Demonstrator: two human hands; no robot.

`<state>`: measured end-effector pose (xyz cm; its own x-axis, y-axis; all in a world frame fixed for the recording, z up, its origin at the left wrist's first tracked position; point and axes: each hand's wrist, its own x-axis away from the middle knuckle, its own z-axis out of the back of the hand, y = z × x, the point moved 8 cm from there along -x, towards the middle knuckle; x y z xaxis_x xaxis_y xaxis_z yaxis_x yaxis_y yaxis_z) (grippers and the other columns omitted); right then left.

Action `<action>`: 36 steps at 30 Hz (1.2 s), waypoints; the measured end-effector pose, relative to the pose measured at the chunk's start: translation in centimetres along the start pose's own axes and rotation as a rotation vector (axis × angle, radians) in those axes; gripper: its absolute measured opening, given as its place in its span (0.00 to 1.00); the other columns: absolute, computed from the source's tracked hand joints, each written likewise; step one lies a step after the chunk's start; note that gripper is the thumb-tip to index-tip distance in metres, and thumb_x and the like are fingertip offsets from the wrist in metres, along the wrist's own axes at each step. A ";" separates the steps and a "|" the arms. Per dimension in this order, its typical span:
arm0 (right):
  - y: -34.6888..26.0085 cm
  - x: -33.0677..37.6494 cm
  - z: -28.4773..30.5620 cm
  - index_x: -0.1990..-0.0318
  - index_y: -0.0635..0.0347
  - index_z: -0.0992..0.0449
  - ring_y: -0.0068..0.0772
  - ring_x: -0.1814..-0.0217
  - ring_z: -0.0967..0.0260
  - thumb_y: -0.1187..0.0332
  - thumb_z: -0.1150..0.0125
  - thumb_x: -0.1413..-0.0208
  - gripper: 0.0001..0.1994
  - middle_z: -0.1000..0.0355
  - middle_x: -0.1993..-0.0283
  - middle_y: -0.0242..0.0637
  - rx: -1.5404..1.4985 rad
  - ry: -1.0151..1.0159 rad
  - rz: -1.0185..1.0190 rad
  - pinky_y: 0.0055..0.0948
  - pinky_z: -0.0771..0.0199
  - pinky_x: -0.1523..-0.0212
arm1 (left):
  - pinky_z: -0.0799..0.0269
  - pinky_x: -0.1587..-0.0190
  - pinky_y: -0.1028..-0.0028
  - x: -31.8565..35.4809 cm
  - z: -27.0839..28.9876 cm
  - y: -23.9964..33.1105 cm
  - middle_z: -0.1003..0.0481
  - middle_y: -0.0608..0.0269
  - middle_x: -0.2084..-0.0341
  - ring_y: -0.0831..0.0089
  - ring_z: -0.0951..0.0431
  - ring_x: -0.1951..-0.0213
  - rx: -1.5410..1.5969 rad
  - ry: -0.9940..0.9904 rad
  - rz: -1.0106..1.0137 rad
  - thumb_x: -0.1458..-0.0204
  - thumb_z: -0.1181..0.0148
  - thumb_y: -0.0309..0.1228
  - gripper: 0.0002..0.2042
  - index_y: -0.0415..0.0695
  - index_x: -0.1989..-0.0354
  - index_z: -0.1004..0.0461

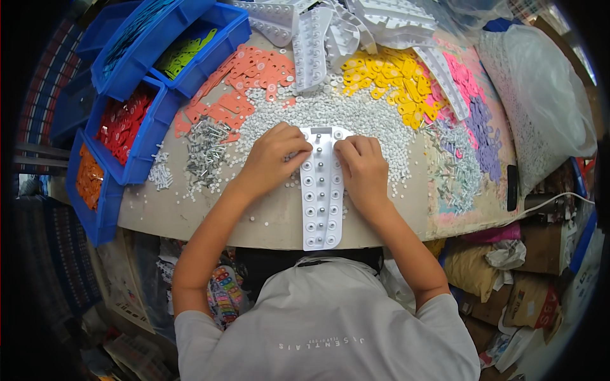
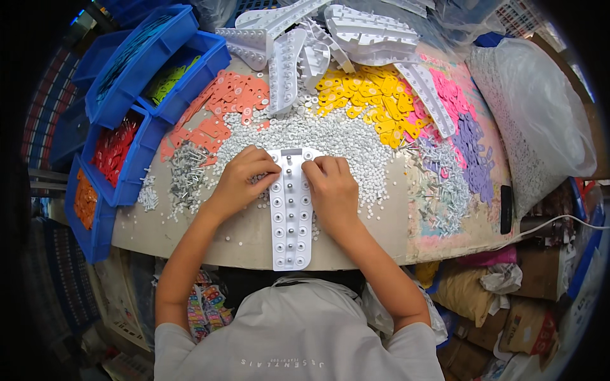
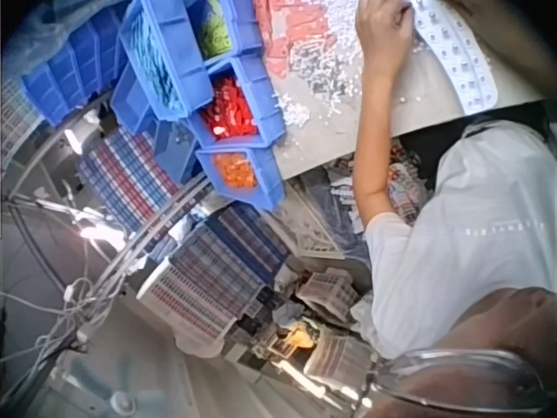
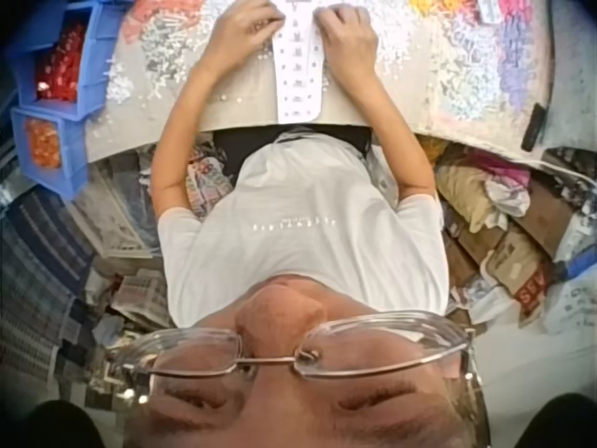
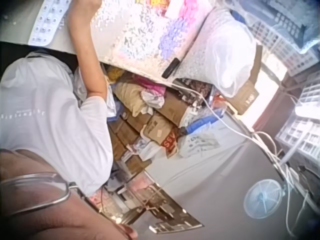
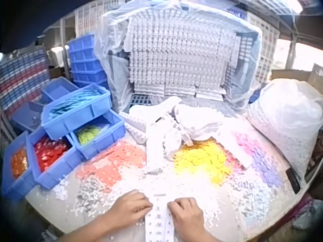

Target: Assembling a toy xylophone by placing various colored plates onto a white plastic base and securing them with pins.

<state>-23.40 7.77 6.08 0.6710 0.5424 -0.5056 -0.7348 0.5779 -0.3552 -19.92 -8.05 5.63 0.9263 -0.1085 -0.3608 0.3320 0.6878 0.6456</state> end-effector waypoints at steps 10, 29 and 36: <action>6.1 -4.9 -0.4 0.60 0.61 0.24 0.48 0.58 0.28 0.76 0.42 0.43 0.05 0.26 0.63 0.46 -0.266 -0.102 -0.216 0.42 0.29 0.56 | 0.30 0.56 0.66 -0.8 3.2 -5.6 0.24 0.58 0.66 0.61 0.26 0.61 -0.027 0.250 0.289 0.44 0.39 0.24 0.05 0.40 0.61 0.19; 5.9 -10.8 -7.1 0.68 0.59 0.18 0.46 0.63 0.29 0.71 0.33 0.51 0.04 0.29 0.71 0.40 -0.107 -0.045 0.045 0.44 0.29 0.60 | 0.29 0.56 0.61 -5.5 0.1 -7.4 0.23 0.59 0.70 0.59 0.23 0.61 -0.290 0.229 0.107 0.49 0.35 0.29 0.05 0.43 0.65 0.19; 6.1 -8.5 -3.6 0.64 0.63 0.24 0.45 0.58 0.28 0.76 0.37 0.47 0.04 0.26 0.66 0.42 -0.336 -0.149 -0.172 0.39 0.29 0.56 | 0.29 0.57 0.67 -4.2 1.2 -6.1 0.23 0.60 0.70 0.64 0.24 0.62 -0.053 0.185 0.295 0.48 0.35 0.26 0.04 0.40 0.65 0.20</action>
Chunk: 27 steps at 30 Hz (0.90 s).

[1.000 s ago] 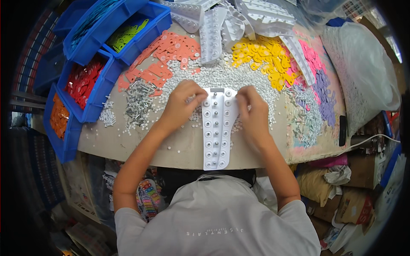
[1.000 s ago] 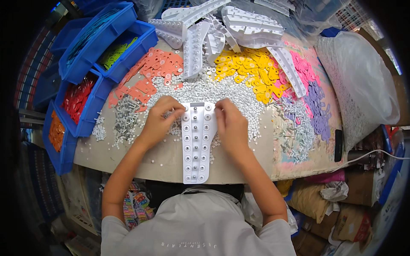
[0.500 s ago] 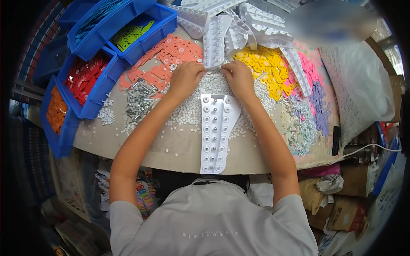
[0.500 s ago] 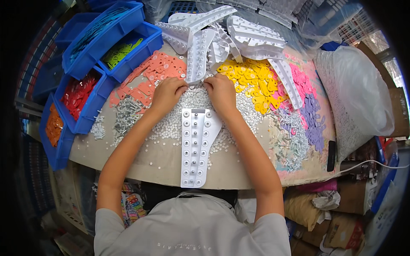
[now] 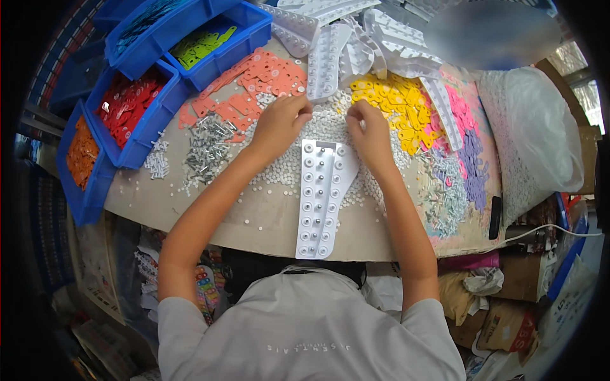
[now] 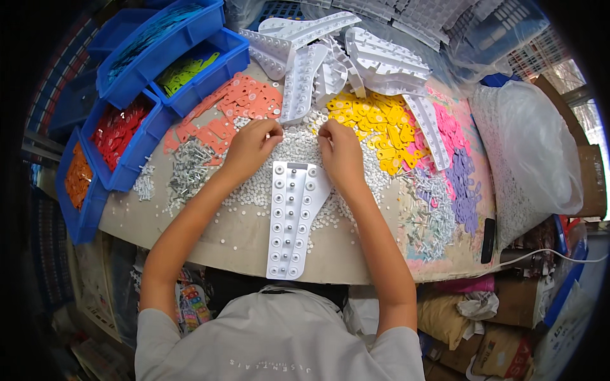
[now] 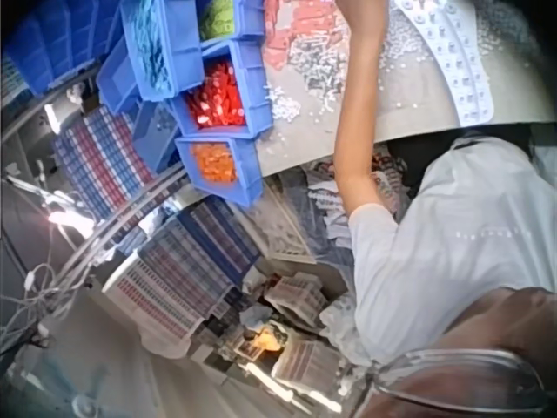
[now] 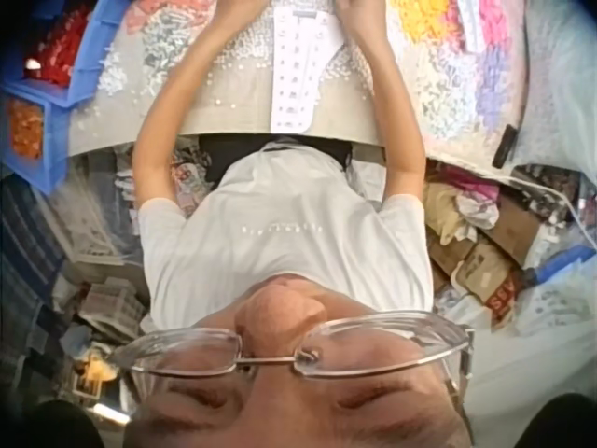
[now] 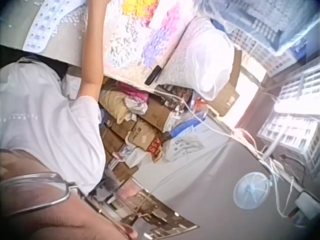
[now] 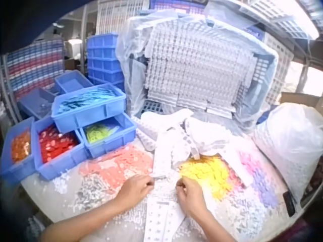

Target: Assembling a toy xylophone by placing various colored plates onto a white plastic base and securing them with pins.

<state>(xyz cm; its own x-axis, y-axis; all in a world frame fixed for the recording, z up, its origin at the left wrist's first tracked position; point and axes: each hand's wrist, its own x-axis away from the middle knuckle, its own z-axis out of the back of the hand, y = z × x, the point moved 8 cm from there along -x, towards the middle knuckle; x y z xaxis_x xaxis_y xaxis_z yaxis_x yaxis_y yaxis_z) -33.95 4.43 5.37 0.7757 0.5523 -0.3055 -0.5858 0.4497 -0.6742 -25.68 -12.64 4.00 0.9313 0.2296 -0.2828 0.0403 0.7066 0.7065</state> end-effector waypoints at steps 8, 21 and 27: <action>-3.4 8.6 2.0 0.61 0.62 0.22 0.32 0.56 0.30 0.75 0.38 0.44 0.04 0.26 0.64 0.36 -0.209 -0.226 -0.140 0.31 0.32 0.53 | 0.30 0.54 0.71 7.5 0.9 4.0 0.25 0.63 0.70 0.69 0.25 0.61 0.356 -0.280 -0.013 0.49 0.34 0.24 0.05 0.40 0.64 0.19; -3.1 10.6 0.0 0.62 0.62 0.23 0.43 0.56 0.34 0.76 0.35 0.47 0.05 0.29 0.62 0.39 -0.115 -0.128 -0.124 0.36 0.31 0.54 | 0.28 0.63 0.69 9.1 -0.6 2.9 0.26 0.62 0.71 0.65 0.25 0.68 0.307 -0.174 0.143 0.50 0.33 0.27 0.05 0.41 0.66 0.20; -5.4 11.8 0.3 0.64 0.61 0.23 0.43 0.57 0.32 0.75 0.33 0.48 0.05 0.29 0.62 0.37 0.170 0.066 0.117 0.37 0.29 0.59 | 0.30 0.65 0.70 9.9 0.7 4.8 0.25 0.63 0.74 0.66 0.26 0.69 0.010 0.017 -0.269 0.52 0.30 0.26 0.04 0.41 0.70 0.19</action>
<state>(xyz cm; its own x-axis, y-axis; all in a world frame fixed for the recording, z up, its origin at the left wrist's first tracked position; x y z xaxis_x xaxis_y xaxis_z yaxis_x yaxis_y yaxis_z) -21.74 8.74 5.65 0.7102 0.5633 -0.4222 -0.6999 0.5003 -0.5098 -16.01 -7.45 5.06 0.8804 0.0456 -0.4720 0.2893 0.7371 0.6107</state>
